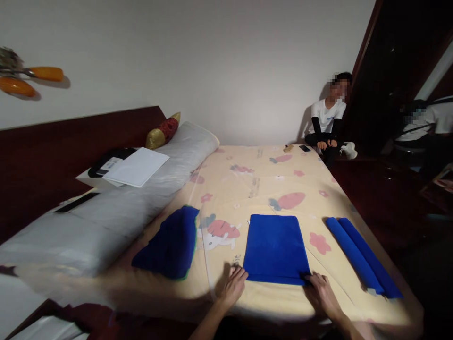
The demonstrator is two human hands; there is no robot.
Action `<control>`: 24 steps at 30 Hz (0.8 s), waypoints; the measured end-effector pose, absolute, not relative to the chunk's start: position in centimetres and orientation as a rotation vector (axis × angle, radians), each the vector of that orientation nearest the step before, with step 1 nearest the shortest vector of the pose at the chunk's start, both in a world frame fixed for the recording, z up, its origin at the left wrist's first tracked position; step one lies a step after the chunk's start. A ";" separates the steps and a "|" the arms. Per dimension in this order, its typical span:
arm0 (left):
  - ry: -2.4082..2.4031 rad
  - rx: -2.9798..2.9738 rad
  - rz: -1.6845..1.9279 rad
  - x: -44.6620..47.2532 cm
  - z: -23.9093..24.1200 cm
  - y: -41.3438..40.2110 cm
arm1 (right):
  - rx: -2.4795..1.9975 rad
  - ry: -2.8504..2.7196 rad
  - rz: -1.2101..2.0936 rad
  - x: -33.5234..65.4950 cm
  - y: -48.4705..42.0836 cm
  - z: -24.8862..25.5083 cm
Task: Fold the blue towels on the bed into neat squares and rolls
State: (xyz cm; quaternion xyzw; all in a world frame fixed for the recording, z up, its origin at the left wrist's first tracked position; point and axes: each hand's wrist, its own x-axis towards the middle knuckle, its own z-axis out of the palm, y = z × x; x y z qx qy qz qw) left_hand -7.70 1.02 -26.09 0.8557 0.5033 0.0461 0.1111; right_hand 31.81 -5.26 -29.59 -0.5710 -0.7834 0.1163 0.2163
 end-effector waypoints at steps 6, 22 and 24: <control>1.412 2.405 0.104 -8.0 -24.1 1.7 | -1.672 -2.031 0.843 32.9 -4.2 -26.0; 1.308 2.329 0.073 -8.9 -24.5 -1.0 | -1.574 -2.369 0.579 31.9 -8.2 -26.8; 1.249 2.408 0.108 -9.2 -24.6 -1.5 | -1.588 -2.394 0.545 32.2 -8.7 -27.3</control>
